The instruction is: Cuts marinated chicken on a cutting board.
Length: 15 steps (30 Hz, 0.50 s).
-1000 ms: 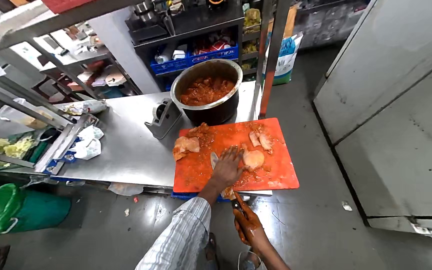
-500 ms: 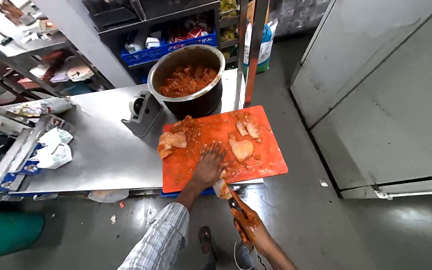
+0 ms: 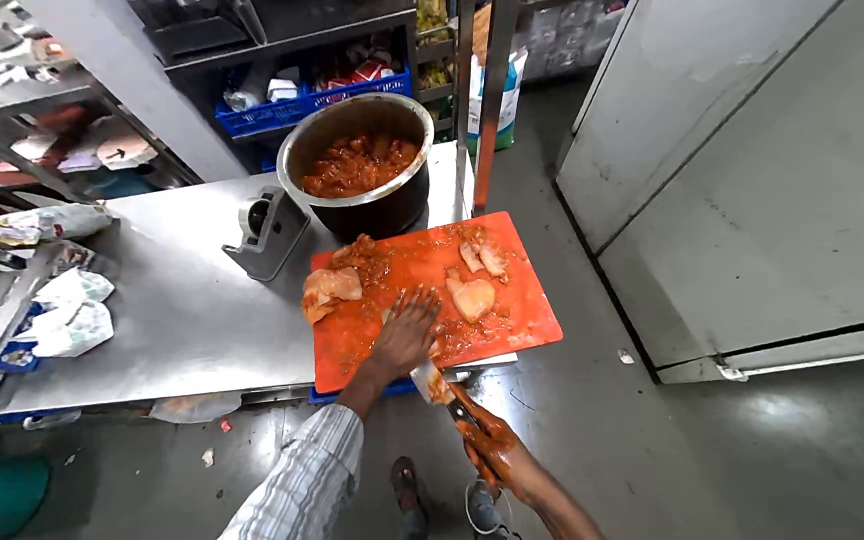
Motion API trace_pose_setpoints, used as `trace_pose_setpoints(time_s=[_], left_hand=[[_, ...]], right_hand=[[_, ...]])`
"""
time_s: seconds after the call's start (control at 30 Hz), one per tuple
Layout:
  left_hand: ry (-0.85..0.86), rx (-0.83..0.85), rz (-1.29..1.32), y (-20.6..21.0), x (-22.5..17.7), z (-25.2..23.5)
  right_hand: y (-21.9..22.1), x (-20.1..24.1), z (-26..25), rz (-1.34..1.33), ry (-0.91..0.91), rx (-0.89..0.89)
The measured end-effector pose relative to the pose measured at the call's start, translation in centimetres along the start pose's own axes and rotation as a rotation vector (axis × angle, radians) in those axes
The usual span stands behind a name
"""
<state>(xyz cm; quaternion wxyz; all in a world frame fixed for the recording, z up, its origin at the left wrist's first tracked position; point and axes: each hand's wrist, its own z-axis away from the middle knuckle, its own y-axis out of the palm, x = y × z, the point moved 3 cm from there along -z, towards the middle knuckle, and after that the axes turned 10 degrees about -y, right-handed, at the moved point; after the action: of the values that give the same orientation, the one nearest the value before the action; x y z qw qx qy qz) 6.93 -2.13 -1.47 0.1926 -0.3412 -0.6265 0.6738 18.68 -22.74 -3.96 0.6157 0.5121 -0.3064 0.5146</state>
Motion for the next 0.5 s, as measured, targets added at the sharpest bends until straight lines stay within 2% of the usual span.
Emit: trace_pose_setpoints(time_s=[0.07, 0.13, 0.2, 0.33, 0.5], left_hand=[[0.004, -0.009, 0.002, 0.2, 0.0, -0.1], [-0.016, 0.082, -0.003, -0.4, -0.1, -0.7], [-0.01, 0.103, -0.014, -0.6, 0.1, -0.8], [0.05, 0.02, -0.024, 0.1, 0.5, -0.2], [0.081, 0.071, -0.068, 0.2, 0.9, -0.7]], right_hand=[[-0.1, 0.1, 0.2, 0.013, 0.004, 0.006], [0.5, -0.2, -1.4, 0.014, -0.001, 0.0], [1.3, -0.4, -1.6, 0.006, -0.003, 0.004], [1.6, -0.6, 1.9, 0.024, 0.005, 0.014], [2.7, -1.7, 5.1, 0.113, 0.054, 0.152]])
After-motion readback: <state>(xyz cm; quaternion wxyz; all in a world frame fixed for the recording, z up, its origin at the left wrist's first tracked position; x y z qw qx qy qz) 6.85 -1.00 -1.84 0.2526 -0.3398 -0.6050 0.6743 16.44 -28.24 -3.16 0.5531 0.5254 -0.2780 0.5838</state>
